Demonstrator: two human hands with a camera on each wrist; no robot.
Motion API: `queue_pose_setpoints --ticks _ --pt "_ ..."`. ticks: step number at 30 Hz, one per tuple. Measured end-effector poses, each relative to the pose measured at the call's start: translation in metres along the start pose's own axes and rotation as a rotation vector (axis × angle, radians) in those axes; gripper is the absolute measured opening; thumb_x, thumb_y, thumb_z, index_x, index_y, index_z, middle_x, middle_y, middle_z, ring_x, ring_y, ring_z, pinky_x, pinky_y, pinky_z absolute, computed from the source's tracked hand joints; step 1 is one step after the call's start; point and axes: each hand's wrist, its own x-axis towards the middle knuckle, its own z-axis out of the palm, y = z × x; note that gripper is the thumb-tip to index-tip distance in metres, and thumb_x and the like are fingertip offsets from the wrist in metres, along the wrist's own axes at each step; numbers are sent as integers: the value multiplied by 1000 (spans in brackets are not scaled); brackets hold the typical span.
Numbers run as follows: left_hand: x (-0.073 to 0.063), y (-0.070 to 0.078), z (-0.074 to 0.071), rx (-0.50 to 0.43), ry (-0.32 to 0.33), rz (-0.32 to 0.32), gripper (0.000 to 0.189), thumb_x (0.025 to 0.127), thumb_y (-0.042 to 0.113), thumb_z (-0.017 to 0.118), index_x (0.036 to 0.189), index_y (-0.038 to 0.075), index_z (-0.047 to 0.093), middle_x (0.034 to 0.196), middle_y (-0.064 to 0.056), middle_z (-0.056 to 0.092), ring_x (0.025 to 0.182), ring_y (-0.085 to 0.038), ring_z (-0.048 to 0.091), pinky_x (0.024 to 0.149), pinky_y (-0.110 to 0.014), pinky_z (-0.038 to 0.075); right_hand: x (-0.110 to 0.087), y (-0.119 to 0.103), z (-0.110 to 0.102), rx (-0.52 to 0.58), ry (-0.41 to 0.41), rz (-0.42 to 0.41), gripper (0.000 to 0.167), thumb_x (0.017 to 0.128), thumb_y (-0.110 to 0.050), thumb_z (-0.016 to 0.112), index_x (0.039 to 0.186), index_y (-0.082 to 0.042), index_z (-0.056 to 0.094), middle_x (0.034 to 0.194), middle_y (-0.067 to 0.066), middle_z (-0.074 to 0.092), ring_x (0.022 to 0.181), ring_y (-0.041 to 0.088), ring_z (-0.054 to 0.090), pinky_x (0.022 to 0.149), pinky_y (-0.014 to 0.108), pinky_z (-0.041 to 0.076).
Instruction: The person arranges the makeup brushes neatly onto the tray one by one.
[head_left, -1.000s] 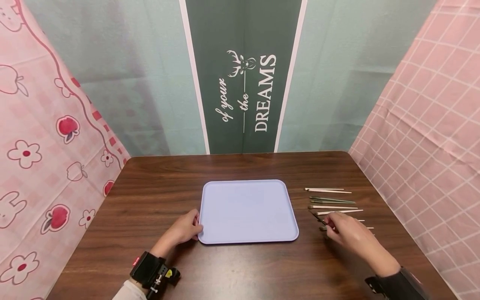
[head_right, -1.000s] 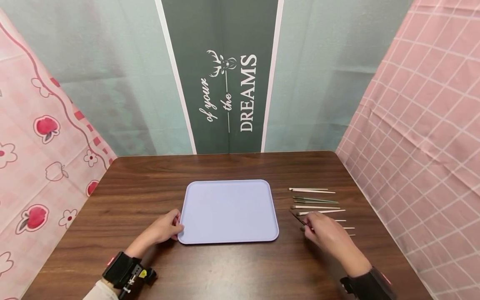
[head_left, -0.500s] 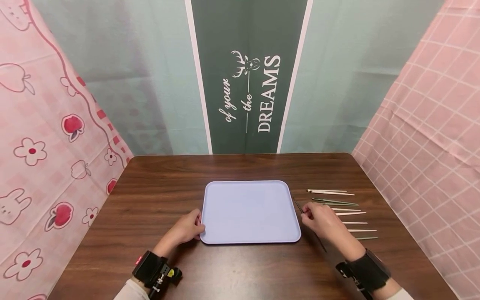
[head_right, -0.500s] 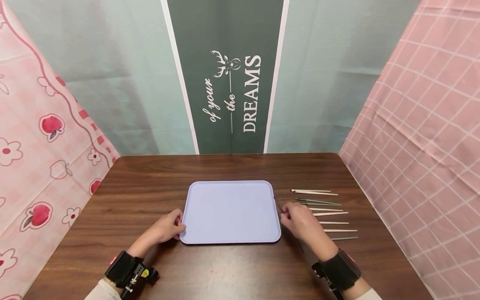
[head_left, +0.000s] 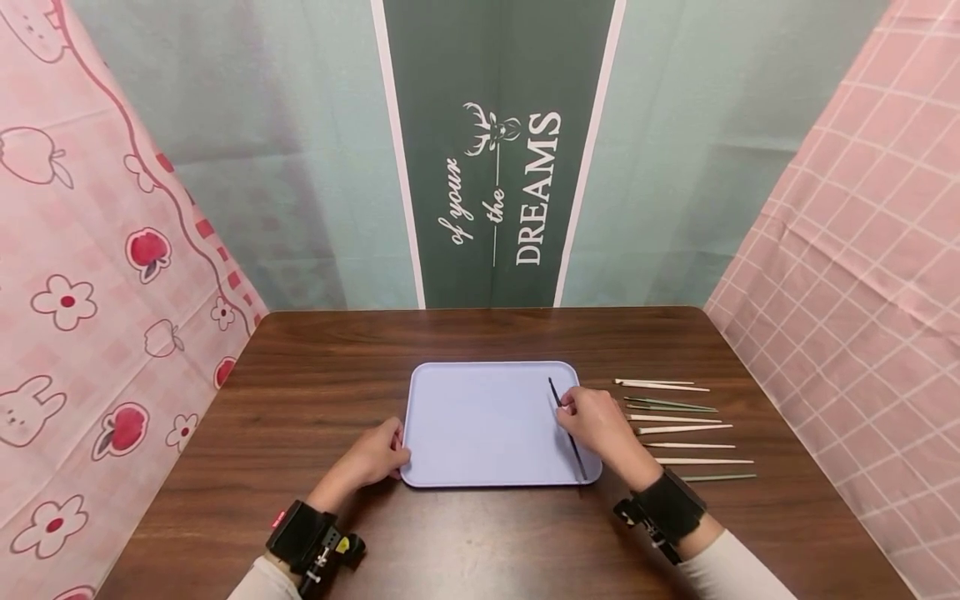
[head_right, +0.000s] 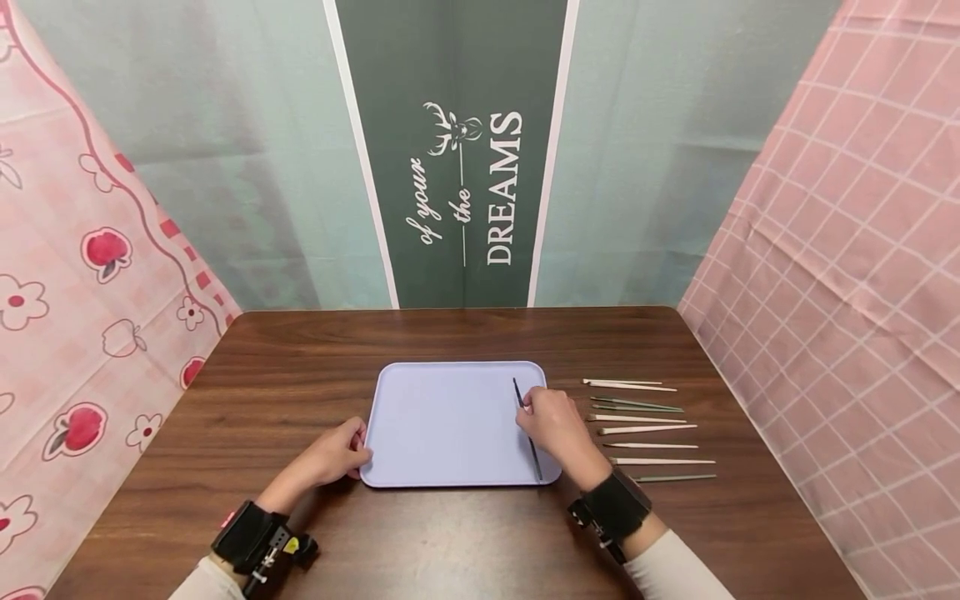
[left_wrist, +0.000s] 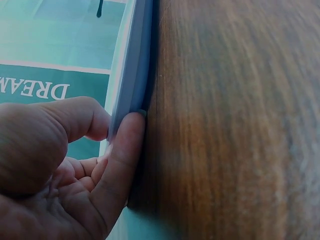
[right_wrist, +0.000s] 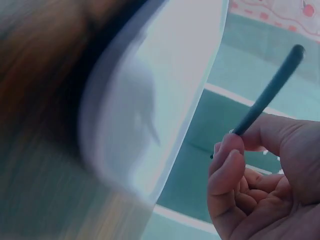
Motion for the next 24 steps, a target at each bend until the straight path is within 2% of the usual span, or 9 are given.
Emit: queue_pose_setpoints --ticks 5,17,20,24 --pt "-1 0 -1 0 0 1 19 81 -3 64 88 6 49 73 -4 51 57 -15 58 53 -29 56 11 -19 14 17 -49 17 9 85 -17 69 87 -8 71 75 -1 68 68 17 60 63 35 50" --pt "-3 5 -2 -6 -6 7 19 82 -4 64 89 4 48 74 -5 50 60 -15 57 54 -29 57 29 -66 38 58 -38 -30 10 83 -13 71 74 -10 68 67 0 61 60 16 54 55 29 44" --pt "-3 5 -2 -4 -10 11 19 82 -4 63 89 4 47 74 -5 49 59 -15 58 54 -29 57 34 -76 44 69 -51 -39 14 82 -12 71 69 -11 65 64 -2 58 59 15 52 54 28 42" --pt "-1 3 -2 2 -8 8 20 82 -4 63 88 5 47 74 -5 49 59 -15 59 54 -29 56 43 -90 52 81 -80 -41 31 81 -10 69 56 -14 51 54 -5 43 54 14 44 51 27 35"
